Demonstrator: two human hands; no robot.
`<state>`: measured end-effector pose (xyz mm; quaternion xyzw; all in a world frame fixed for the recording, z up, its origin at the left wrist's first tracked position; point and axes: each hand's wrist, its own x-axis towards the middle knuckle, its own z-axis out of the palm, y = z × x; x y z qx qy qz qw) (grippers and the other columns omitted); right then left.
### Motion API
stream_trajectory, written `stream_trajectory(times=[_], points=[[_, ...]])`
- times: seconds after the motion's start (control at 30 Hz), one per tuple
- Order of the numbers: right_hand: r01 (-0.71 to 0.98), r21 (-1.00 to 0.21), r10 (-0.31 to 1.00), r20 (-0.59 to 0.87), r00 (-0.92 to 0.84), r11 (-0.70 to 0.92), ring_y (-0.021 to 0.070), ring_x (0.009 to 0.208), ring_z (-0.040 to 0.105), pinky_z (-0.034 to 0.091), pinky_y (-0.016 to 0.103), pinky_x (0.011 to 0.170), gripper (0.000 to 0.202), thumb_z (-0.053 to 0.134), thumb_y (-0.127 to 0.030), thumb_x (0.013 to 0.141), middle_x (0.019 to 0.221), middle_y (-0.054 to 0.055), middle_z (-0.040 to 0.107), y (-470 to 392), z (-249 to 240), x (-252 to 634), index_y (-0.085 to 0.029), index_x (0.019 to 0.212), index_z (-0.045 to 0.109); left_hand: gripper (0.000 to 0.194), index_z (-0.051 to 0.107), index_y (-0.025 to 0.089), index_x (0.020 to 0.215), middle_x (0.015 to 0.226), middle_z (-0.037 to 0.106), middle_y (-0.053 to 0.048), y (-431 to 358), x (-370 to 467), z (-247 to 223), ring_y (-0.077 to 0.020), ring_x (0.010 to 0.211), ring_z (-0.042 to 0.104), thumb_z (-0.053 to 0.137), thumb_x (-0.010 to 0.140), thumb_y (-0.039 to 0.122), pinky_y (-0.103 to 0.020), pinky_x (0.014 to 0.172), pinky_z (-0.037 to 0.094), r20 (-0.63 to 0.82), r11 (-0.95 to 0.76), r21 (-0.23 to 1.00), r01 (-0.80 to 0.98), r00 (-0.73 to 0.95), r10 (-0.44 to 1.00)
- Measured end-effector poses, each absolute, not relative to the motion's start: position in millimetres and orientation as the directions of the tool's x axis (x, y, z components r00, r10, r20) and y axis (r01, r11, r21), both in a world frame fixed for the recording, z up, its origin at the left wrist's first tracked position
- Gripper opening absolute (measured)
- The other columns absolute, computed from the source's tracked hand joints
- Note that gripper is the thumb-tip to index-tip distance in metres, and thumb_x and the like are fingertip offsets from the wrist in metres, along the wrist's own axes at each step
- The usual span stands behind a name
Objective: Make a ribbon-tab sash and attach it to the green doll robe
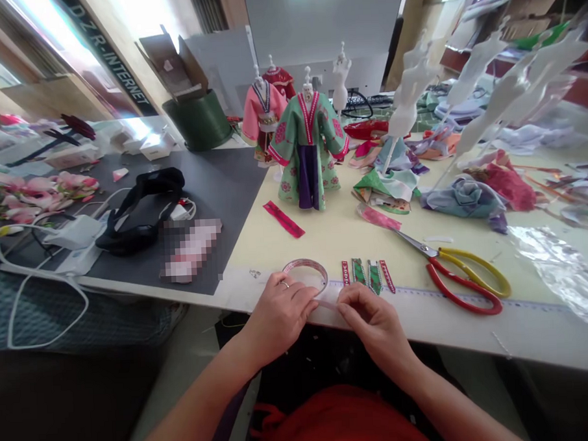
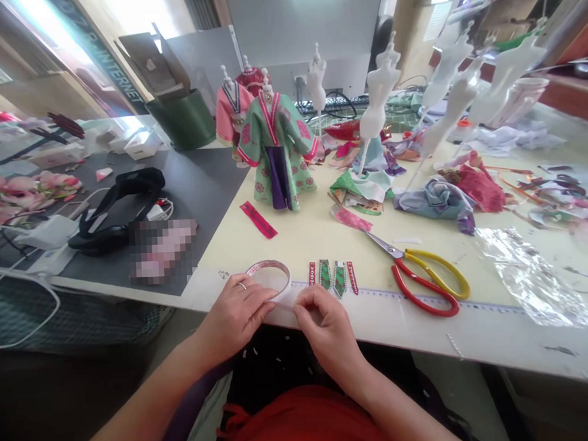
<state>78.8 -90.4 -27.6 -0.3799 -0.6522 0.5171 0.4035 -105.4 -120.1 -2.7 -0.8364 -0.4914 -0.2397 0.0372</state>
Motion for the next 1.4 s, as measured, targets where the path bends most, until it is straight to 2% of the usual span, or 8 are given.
stream_trajectory(times=[0.17, 0.4, 0.57, 0.7, 0.9, 1.07, 1.17, 1.4], points=[[0.062, -0.975, 0.899, 0.169, -0.404, 0.212, 0.0139, 0.071, 0.051, 0.040, 0.027, 0.069, 0.015, 0.053, -0.020, 0.084, 0.074, 0.000, 0.053, -87.9, -21.7, 78.0, -0.020, 0.069, 0.052, 0.023, 0.055, 0.015, 0.111, 0.091, 0.069, -0.006, -122.7, -109.9, -6.5, -0.0183, 0.084, 0.062, 0.046, 0.091, 0.020, -0.037, 0.085, 0.044, 0.431, -0.485, 0.261, 0.835, 0.349, 0.832], [0.034, -0.985, 0.900, 0.142, -0.413, 0.171, 0.0139, 0.072, 0.052, 0.041, 0.027, 0.069, 0.015, 0.054, -0.022, 0.085, 0.075, 0.000, 0.054, -90.5, -10.9, 90.4, -0.020, 0.070, 0.053, 0.013, 0.063, 0.019, 0.097, 0.078, 0.069, -0.001, -123.4, -109.9, 13.0, -0.0150, 0.073, 0.063, 0.055, 0.087, 0.018, -0.028, 0.073, 0.048, 0.426, -0.543, 0.354, 0.761, 0.386, 0.818], [0.043, -0.994, 0.902, 0.072, -0.426, 0.100, 0.0152, 0.077, 0.057, 0.045, 0.027, 0.072, 0.016, 0.054, -0.027, 0.086, 0.079, 0.001, 0.060, -87.9, -7.8, 98.1, -0.021, 0.072, 0.059, 0.011, 0.065, 0.021, 0.092, 0.087, 0.071, 0.003, -120.8, -102.4, 29.2, -0.0103, 0.078, 0.065, 0.055, 0.086, 0.022, -0.019, 0.073, 0.047, 0.173, -0.320, 0.642, 0.697, 0.275, 0.946], [0.159, -0.955, 0.905, 0.173, -0.389, 0.251, 0.0179, 0.085, 0.061, 0.048, 0.030, 0.077, 0.013, 0.053, -0.027, 0.087, 0.088, 0.003, 0.065, -85.4, -4.1, 116.5, -0.023, 0.084, 0.065, 0.012, 0.067, 0.024, 0.088, 0.083, 0.071, 0.005, -120.6, -96.8, 40.0, -0.0090, 0.074, 0.063, 0.056, 0.086, 0.024, -0.018, 0.069, 0.045, -0.011, -0.133, 0.738, 0.662, 0.209, 0.978], [0.648, -0.548, 0.829, 0.496, -0.257, 0.529, 0.0230, 0.097, 0.061, 0.048, 0.035, 0.083, 0.016, 0.053, -0.030, 0.086, 0.101, 0.006, 0.066, -55.8, -5.6, 195.0, -0.024, 0.096, 0.064, 0.015, 0.068, 0.022, 0.084, 0.080, 0.070, 0.004, -126.9, -102.5, 43.5, -0.0112, 0.073, 0.063, 0.054, 0.086, 0.029, -0.019, 0.068, 0.045, -0.121, 0.013, 0.777, 0.629, 0.129, 0.984], [0.883, -0.004, 0.850, 0.274, -0.450, 0.469, 0.0324, 0.089, 0.060, 0.047, 0.046, 0.074, 0.034, 0.037, -0.039, 0.090, 0.103, 0.013, 0.063, -27.1, -18.2, 246.0, -0.019, 0.108, 0.059, 0.020, 0.067, 0.022, 0.084, 0.081, 0.069, 0.002, -131.4, -106.0, 36.8, -0.0142, 0.076, 0.063, 0.053, 0.086, 0.035, -0.021, 0.067, 0.046, -0.159, 0.072, 0.791, 0.608, 0.090, 0.983], [0.899, 0.033, 0.887, 0.152, -0.436, 0.436, 0.0290, 0.079, 0.062, 0.046, 0.041, 0.066, 0.032, 0.038, -0.037, 0.091, 0.097, 0.013, 0.063, -15.3, -23.3, 254.3, -0.020, 0.112, 0.055, 0.021, 0.066, 0.023, 0.086, 0.083, 0.069, 0.002, -133.0, -104.4, 36.0, -0.0150, 0.079, 0.063, 0.052, 0.086, 0.038, -0.022, 0.067, 0.046, -0.170, 0.096, 0.801, 0.592, 0.071, 0.983], [0.914, -0.146, 0.926, 0.056, -0.374, 0.378, 0.0232, 0.069, 0.061, 0.038, 0.034, 0.055, 0.032, 0.052, -0.040, 0.083, 0.090, 0.014, 0.062, 2.0, -18.9, 260.1, -0.019, 0.107, 0.053, 0.024, 0.066, 0.022, 0.086, 0.083, 0.068, 0.001, -136.8, -105.1, 38.6, -0.0160, 0.079, 0.061, 0.053, 0.086, 0.042, -0.022, 0.065, 0.046, -0.220, 0.167, 0.807, 0.566, 0.025, 0.975]])
